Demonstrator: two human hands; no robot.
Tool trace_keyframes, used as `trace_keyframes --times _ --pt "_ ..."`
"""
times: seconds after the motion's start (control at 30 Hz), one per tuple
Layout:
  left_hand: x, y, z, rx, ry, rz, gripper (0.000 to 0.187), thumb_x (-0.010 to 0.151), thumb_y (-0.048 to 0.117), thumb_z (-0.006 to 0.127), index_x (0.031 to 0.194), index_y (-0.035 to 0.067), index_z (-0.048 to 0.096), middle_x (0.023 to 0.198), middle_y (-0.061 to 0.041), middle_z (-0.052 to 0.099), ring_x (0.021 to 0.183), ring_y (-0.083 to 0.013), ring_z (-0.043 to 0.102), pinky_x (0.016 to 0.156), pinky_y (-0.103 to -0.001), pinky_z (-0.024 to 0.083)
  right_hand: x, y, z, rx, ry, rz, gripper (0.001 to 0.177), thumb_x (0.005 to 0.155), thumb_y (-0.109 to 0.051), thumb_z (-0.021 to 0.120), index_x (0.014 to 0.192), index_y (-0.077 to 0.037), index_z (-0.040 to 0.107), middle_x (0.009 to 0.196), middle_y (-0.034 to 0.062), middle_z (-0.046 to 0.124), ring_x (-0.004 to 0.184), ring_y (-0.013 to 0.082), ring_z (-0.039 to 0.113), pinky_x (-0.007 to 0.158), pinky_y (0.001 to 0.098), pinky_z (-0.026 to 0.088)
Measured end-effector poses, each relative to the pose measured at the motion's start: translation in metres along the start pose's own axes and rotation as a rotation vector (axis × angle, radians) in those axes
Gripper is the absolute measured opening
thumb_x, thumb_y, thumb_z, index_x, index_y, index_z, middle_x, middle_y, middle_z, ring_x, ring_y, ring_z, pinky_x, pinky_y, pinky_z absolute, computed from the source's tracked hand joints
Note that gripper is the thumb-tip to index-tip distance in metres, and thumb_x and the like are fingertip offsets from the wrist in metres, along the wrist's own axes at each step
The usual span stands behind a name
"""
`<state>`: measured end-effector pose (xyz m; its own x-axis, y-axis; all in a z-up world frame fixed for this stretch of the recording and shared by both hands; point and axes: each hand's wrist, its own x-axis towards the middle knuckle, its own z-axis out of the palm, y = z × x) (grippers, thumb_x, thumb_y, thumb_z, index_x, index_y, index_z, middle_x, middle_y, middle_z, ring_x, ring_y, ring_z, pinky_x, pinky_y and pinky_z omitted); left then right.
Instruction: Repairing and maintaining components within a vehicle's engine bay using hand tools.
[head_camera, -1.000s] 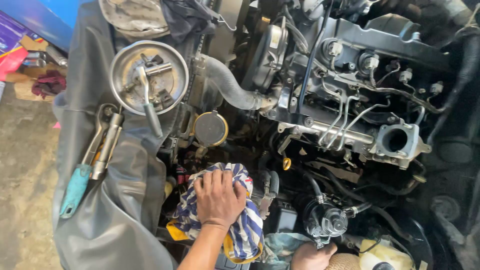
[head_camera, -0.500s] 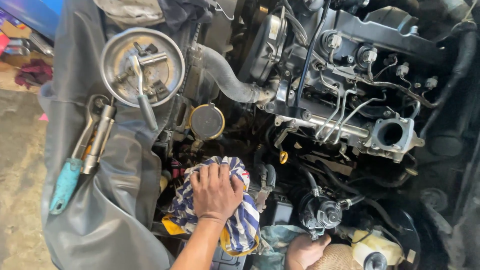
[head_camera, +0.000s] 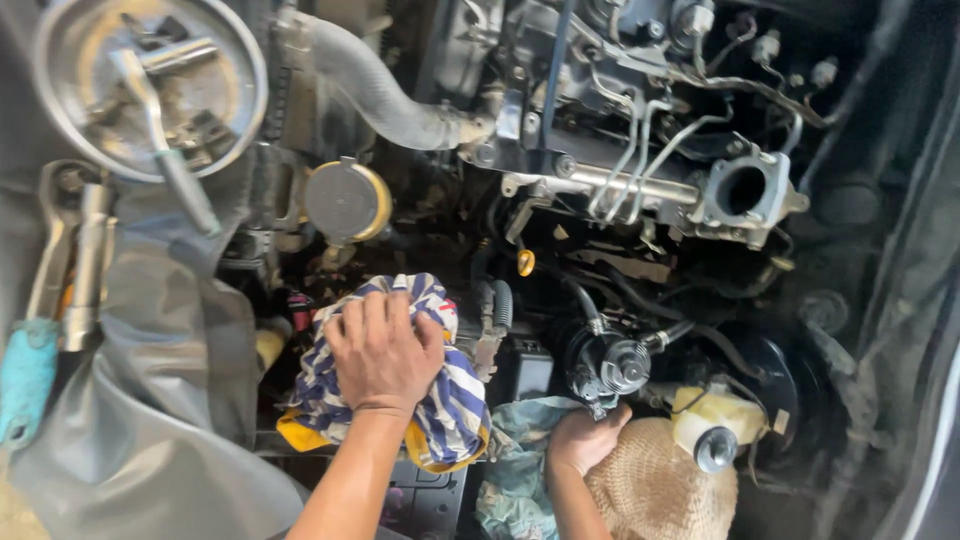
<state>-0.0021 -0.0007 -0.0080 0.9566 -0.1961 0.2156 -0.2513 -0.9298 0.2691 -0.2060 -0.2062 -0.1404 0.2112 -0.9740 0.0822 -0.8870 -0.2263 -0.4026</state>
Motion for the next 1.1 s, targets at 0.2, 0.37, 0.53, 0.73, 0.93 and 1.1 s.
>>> trace_keyframes --times 0.2,0.37,0.53,0.73,0.93,1.1 --pt "-0.001 0.003 0.006 0.051 0.016 0.044 0.025 0.084 0.031 0.066 0.099 0.011 0.069 0.098 -0.007 0.062 0.102 -0.0299 0.058 0.092 -0.050 0.041 0.000 0.004 0.003 0.040 -0.017 0.060 0.033 0.088 -0.004 0.050 0.121 0.003 0.053 0.097 0.0370 0.067 0.089 0.0596 0.062 0.079 0.0634 0.046" --pt "-0.010 0.001 0.016 0.089 -0.013 0.078 0.022 0.090 0.031 0.066 0.101 0.013 0.069 0.102 -0.005 0.062 0.106 -0.0281 0.057 0.100 -0.048 0.040 0.001 0.000 -0.007 0.144 -0.038 0.079 0.029 0.093 -0.008 0.048 0.119 0.002 0.052 0.099 0.0355 0.067 0.092 0.0577 0.062 0.080 0.0602 0.047" --pt "-0.025 -0.008 0.032 0.151 -0.021 0.089 0.021 0.094 0.034 0.067 0.102 0.014 0.070 0.102 -0.003 0.062 0.108 -0.0264 0.056 0.102 -0.046 0.038 0.010 0.057 0.006 0.144 -0.171 0.169 0.025 0.105 -0.016 0.048 0.117 0.006 0.053 0.099 0.0386 0.064 0.097 0.0583 0.058 0.087 0.0595 0.044" --pt "-0.010 0.002 0.021 0.205 0.031 0.176 0.021 0.096 0.033 0.068 0.101 0.012 0.071 0.098 -0.003 0.063 0.103 -0.0259 0.060 0.101 -0.045 0.038 0.048 -0.015 -0.106 0.007 -0.806 0.175 0.051 0.094 -0.031 0.055 0.140 -0.008 0.059 0.112 0.0303 0.074 0.109 0.0424 0.070 0.098 0.0480 0.052" --pt "0.076 0.066 0.068 -0.294 -0.231 0.355 0.028 0.099 0.032 0.065 0.105 0.006 0.076 0.099 -0.014 0.071 0.091 -0.0387 0.068 0.082 -0.050 0.052 0.038 0.061 -0.107 -0.208 -0.974 -0.427 0.074 0.092 -0.051 0.062 0.154 -0.014 0.050 0.136 0.0180 0.064 0.115 0.0391 0.065 0.096 0.0484 0.049" --pt "0.115 0.092 0.175 -0.608 -0.682 -0.107 0.039 0.100 0.033 0.064 0.105 -0.004 0.073 0.089 -0.014 0.072 0.081 -0.0212 0.065 0.074 -0.039 0.049 0.040 0.110 -0.072 -0.327 -0.725 -1.362 0.052 0.085 -0.023 0.056 0.132 0.000 0.058 0.117 0.0202 0.070 0.103 0.0262 0.074 0.070 0.0403 0.061"
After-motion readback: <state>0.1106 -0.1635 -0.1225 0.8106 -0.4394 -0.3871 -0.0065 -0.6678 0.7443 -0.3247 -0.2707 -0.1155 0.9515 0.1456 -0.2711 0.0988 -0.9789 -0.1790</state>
